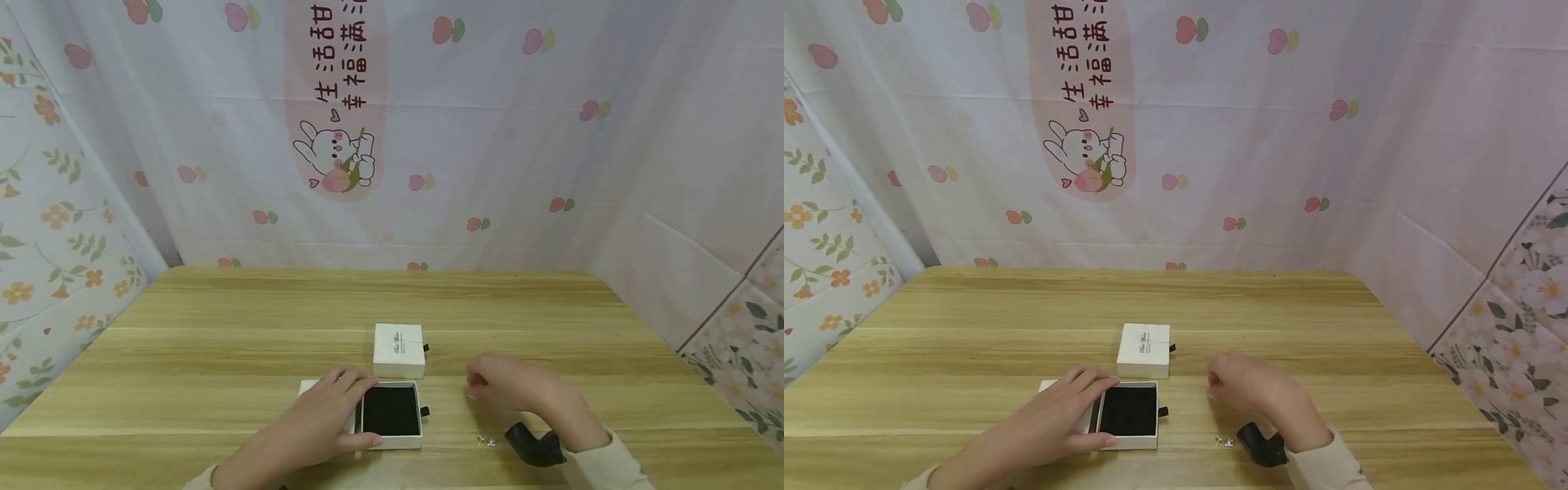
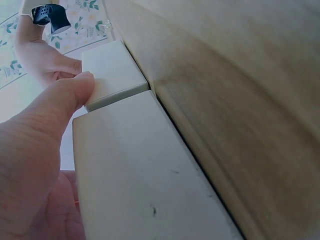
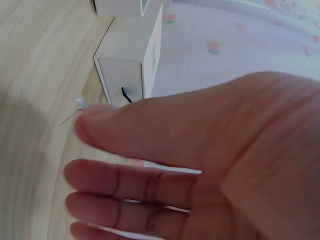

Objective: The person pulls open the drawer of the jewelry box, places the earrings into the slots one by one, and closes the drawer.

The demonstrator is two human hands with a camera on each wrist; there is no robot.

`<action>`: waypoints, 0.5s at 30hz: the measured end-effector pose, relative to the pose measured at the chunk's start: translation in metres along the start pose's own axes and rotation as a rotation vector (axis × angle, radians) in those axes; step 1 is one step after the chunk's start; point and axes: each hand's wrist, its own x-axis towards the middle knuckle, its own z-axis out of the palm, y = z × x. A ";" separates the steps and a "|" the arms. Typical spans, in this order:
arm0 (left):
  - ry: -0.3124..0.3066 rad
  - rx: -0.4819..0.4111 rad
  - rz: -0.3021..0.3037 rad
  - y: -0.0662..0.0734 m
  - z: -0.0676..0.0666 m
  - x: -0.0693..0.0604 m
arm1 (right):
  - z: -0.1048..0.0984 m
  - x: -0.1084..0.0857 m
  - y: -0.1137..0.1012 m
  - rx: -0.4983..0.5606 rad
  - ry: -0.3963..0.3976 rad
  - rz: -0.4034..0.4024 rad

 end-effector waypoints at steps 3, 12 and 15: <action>-0.005 -0.002 -0.001 0.000 -0.001 0.000 | 0.000 0.003 -0.002 -0.029 0.042 -0.062; -0.015 -0.008 -0.010 0.000 -0.001 -0.001 | 0.003 0.008 -0.009 -0.110 0.147 -0.160; -0.021 -0.008 -0.011 0.001 -0.001 -0.001 | 0.004 0.009 -0.012 -0.118 0.171 -0.177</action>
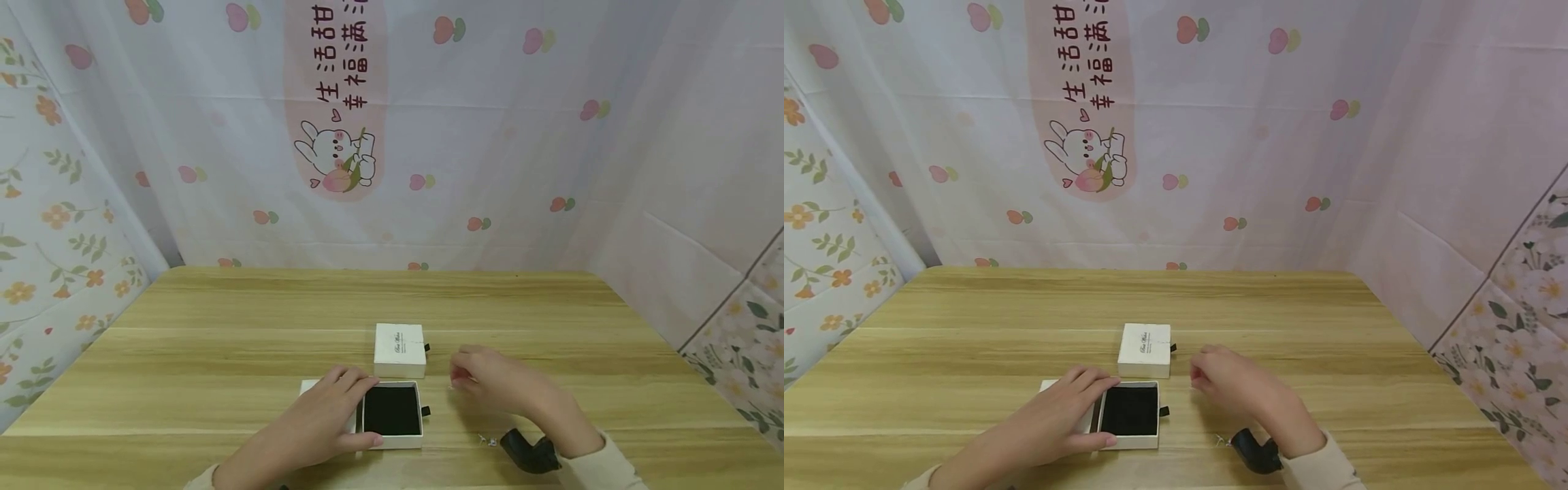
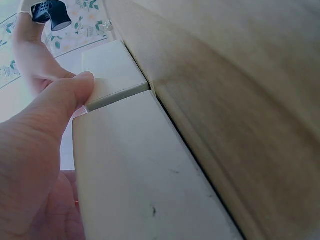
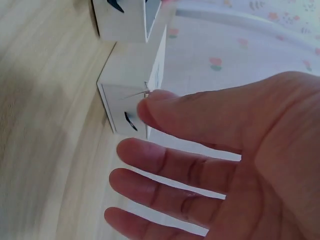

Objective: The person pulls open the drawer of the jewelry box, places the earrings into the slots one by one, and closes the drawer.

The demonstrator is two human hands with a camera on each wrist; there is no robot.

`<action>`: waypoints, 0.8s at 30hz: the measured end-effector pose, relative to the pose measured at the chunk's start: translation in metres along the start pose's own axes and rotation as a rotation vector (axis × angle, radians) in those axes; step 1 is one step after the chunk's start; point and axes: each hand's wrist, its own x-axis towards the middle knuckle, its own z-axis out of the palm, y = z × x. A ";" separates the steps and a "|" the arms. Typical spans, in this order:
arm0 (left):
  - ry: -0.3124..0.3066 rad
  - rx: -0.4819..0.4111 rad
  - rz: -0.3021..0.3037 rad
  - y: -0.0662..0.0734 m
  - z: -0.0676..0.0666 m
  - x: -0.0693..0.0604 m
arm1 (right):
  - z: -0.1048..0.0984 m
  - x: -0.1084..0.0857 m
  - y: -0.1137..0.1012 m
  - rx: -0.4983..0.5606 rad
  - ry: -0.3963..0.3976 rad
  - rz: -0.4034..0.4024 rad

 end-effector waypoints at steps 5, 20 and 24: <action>-0.006 -0.004 -0.006 0.000 0.000 0.001 | 0.001 0.003 -0.007 0.048 0.026 0.011; 0.008 0.006 0.006 -0.001 0.000 0.000 | 0.019 0.014 -0.026 0.138 0.126 -0.087; 0.019 0.016 0.017 -0.001 0.000 0.000 | 0.022 0.015 -0.029 0.138 0.105 -0.073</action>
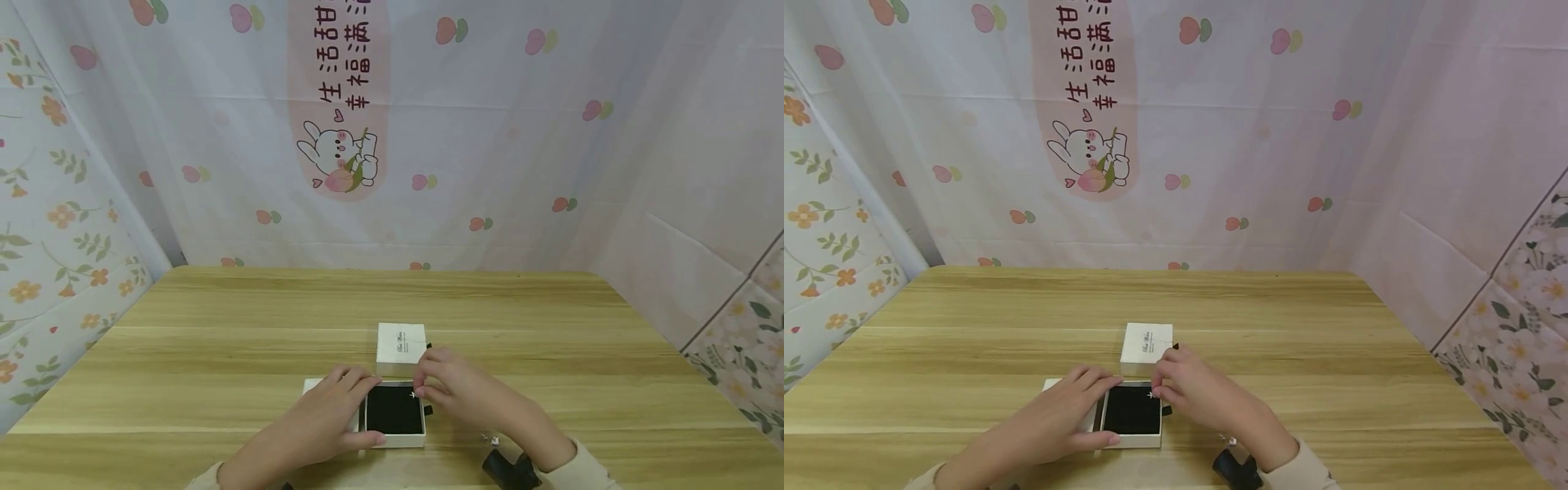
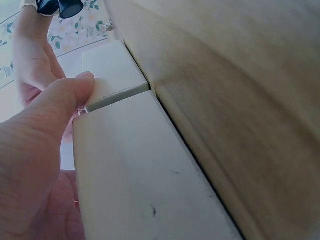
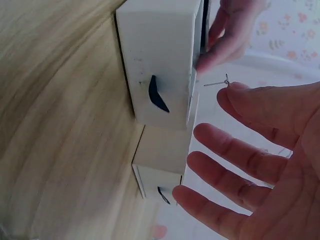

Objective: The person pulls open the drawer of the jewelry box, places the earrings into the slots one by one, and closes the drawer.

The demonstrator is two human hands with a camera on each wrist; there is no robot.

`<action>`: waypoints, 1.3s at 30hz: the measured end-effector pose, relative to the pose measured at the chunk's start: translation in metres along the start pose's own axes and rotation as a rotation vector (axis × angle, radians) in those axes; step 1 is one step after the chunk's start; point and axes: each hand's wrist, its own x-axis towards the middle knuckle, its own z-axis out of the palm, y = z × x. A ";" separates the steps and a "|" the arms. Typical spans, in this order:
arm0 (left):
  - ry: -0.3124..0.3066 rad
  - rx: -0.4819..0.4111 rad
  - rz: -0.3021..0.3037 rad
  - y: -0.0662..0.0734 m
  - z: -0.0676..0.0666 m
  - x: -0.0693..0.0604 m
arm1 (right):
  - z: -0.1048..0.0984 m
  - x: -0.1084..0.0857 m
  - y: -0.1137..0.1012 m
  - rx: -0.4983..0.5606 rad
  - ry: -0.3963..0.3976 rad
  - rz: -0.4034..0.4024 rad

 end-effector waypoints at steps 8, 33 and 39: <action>-0.007 0.012 0.000 0.000 -0.001 0.001 | 0.001 0.006 -0.004 0.005 0.001 -0.011; -0.011 0.003 0.008 0.000 -0.001 0.001 | 0.030 0.023 -0.016 0.017 -0.005 -0.009; -0.009 0.002 0.010 0.000 -0.001 0.000 | 0.034 0.024 -0.015 0.023 0.042 -0.017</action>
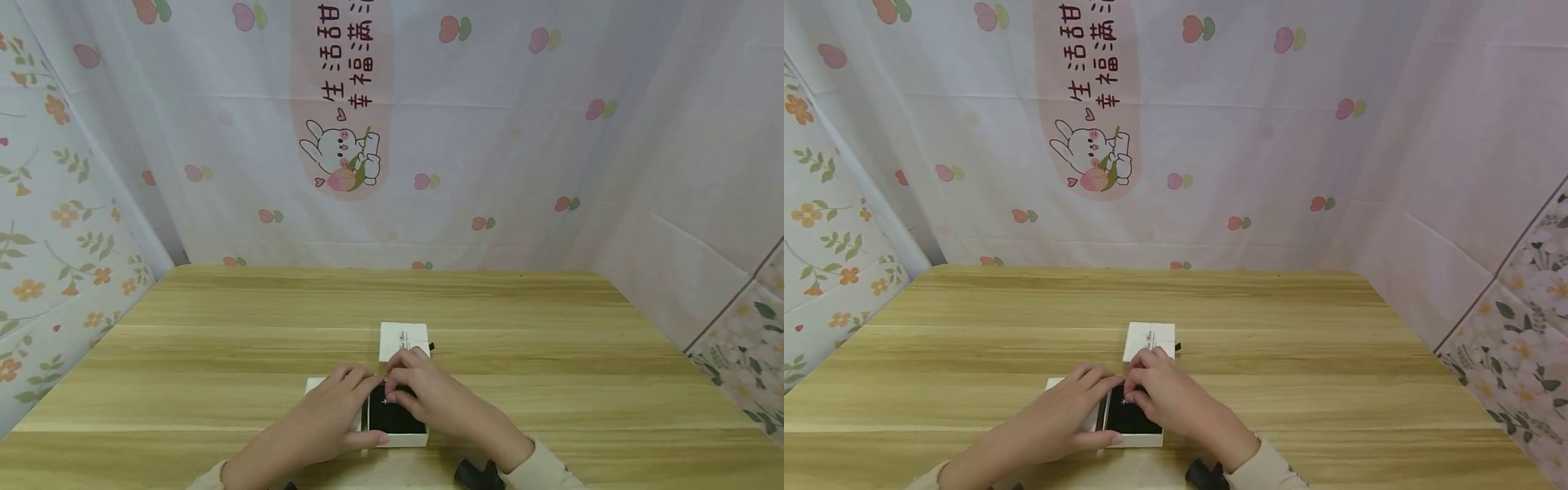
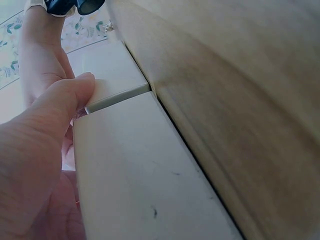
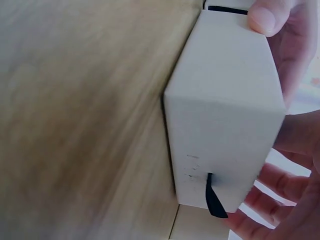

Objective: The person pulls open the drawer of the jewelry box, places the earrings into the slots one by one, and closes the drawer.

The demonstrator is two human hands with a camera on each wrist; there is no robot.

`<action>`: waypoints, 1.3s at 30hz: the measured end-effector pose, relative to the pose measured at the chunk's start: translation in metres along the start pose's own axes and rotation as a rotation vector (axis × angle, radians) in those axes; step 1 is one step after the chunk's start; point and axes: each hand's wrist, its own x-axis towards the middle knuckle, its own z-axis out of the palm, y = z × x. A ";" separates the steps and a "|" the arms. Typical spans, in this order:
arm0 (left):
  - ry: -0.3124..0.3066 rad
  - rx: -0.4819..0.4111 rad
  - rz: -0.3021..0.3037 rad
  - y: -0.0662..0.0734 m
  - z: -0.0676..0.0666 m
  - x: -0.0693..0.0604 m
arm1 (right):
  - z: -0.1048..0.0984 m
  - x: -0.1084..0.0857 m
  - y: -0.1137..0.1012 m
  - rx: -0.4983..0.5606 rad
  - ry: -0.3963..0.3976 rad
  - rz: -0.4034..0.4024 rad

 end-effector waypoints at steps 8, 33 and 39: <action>0.013 0.005 0.011 0.000 0.000 0.000 | 0.005 0.001 0.000 -0.019 0.058 -0.011; 0.010 0.020 0.002 0.000 0.001 0.000 | 0.006 0.003 0.000 -0.116 0.030 -0.005; 0.012 0.015 0.009 0.000 0.001 0.000 | 0.007 0.003 0.001 -0.131 0.042 -0.006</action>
